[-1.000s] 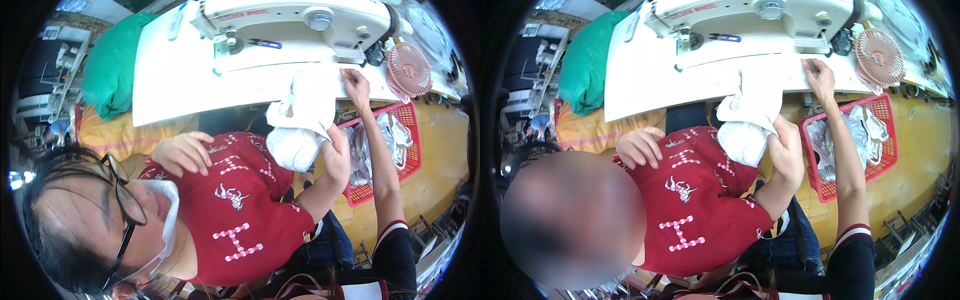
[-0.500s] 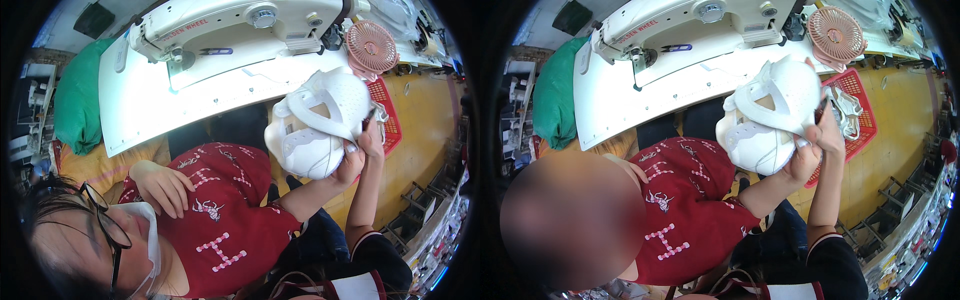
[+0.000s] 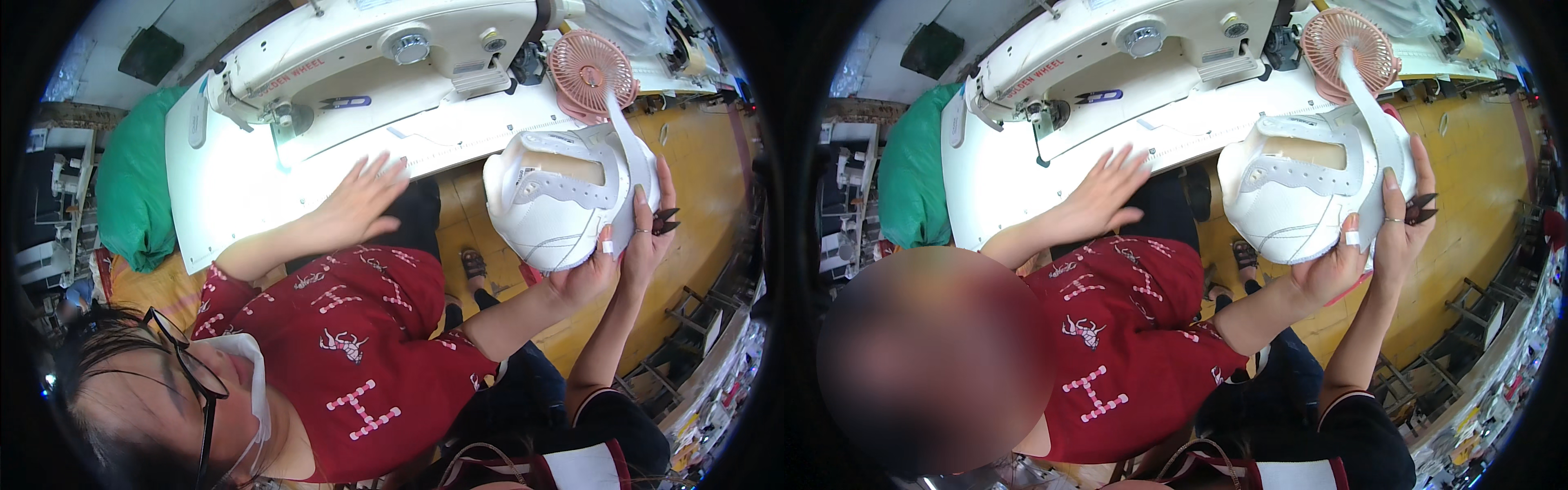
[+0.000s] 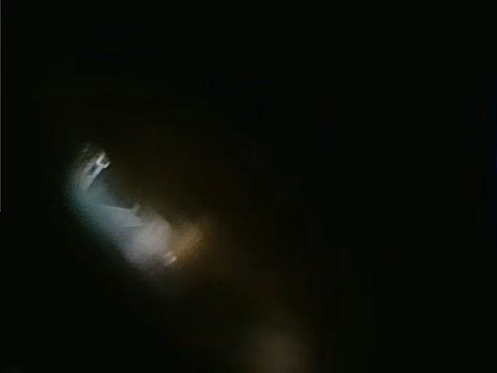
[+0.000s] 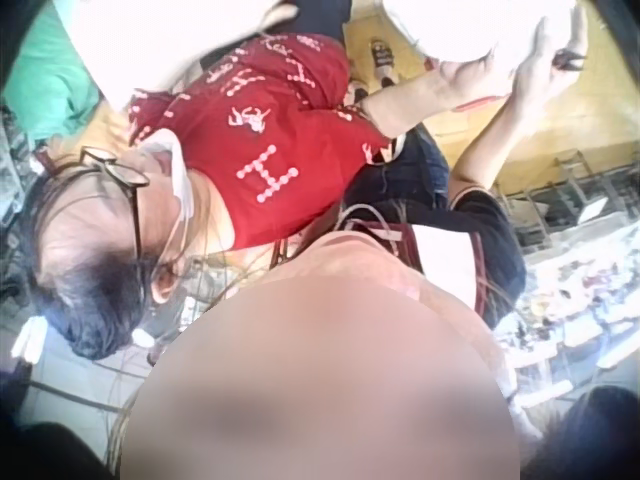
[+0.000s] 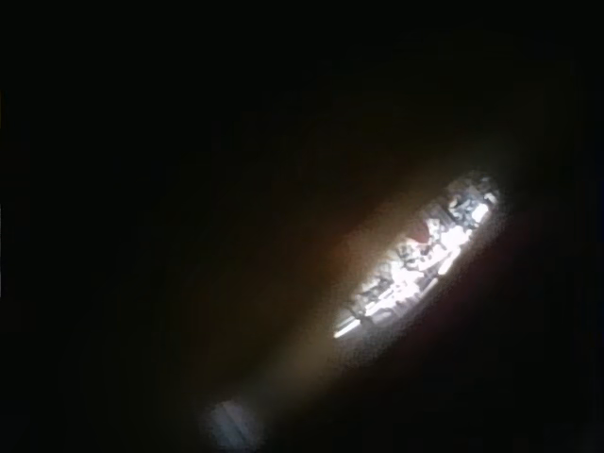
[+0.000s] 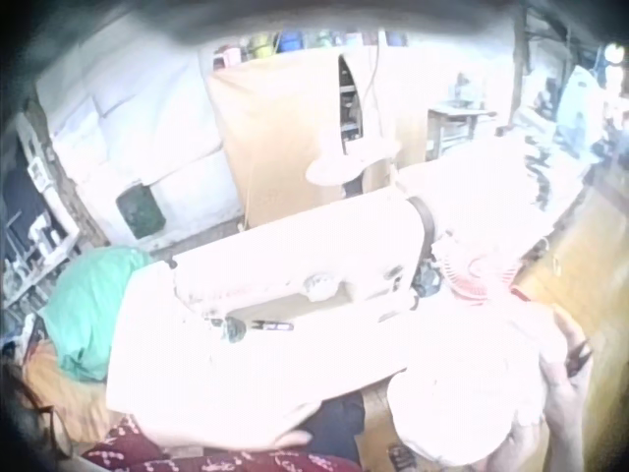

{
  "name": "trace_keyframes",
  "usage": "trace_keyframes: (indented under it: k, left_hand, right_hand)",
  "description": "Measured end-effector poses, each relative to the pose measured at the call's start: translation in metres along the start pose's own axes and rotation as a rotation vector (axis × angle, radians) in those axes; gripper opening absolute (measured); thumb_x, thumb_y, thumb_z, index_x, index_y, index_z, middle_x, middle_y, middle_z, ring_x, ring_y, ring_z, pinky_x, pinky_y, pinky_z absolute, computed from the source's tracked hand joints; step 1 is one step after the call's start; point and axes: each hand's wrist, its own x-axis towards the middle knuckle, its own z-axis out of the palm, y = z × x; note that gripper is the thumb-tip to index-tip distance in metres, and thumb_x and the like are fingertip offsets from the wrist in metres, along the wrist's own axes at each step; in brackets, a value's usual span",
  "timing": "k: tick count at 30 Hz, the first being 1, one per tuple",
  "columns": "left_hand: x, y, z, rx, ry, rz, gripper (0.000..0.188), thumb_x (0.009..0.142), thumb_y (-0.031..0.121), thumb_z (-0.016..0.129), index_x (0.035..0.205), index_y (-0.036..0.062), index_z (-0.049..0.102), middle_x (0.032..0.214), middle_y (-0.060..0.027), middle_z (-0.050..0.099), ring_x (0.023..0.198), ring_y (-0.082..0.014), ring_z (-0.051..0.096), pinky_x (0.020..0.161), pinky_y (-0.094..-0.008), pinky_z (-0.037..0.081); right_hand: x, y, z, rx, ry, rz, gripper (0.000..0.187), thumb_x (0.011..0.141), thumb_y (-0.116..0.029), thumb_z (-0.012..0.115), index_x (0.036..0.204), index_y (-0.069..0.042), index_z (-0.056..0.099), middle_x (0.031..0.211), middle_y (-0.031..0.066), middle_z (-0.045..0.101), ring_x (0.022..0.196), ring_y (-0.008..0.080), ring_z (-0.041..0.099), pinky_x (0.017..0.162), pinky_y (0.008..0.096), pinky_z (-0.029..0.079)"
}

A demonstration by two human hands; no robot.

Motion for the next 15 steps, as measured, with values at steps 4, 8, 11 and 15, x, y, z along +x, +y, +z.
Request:
trace_keyframes:
  k: [4,8,11,15]
  left_hand:
    - [0.07,-0.04,0.047,0.242,0.073,-0.065,0.084,0.088,0.055,0.056,0.146,0.0007,0.03,0.155,-0.022,0.022,0.145,-0.0397,0.017,0.115,-0.0584,0.012]
    - [0.075,-0.057,0.067,0.152,0.115,-0.044,0.089,0.087,0.062,0.052,0.148,0.0015,0.028,0.156,-0.0219,0.019,0.146,-0.0392,0.015,0.115,-0.0586,0.01]
    - [0.067,-0.057,0.063,0.133,0.23,-0.049,0.085,0.089,0.062,0.05,0.147,0.0029,0.03,0.155,-0.0222,0.021,0.144,-0.0385,0.018,0.114,-0.0571,0.013]
    - [0.061,-0.053,0.052,0.14,0.319,-0.123,0.082,0.089,0.061,0.05,0.144,0.0025,0.034,0.151,-0.0227,0.025,0.141,-0.0383,0.023,0.111,-0.0553,0.017]
  right_hand:
    - [0.004,0.004,-0.005,0.219,0.061,0.038,0.053,0.088,0.0,0.058,0.139,0.002,0.043,0.137,0.0147,0.05,0.124,0.0204,0.049,0.107,0.0352,0.036]
    - [0.01,-0.002,-0.023,0.333,0.129,0.065,0.054,0.087,0.0,0.058,0.139,0.003,0.043,0.137,0.016,0.05,0.123,0.0211,0.05,0.105,0.0352,0.039]
    - [0.016,-0.007,-0.041,0.416,0.18,0.07,0.052,0.089,-0.001,0.057,0.139,0.002,0.042,0.134,0.0158,0.052,0.119,0.0214,0.054,0.102,0.0342,0.043]
    - [0.03,-0.013,-0.063,0.382,0.214,0.029,0.05,0.091,-0.002,0.057,0.138,0.001,0.042,0.132,0.0163,0.053,0.116,0.021,0.056,0.099,0.0334,0.045]
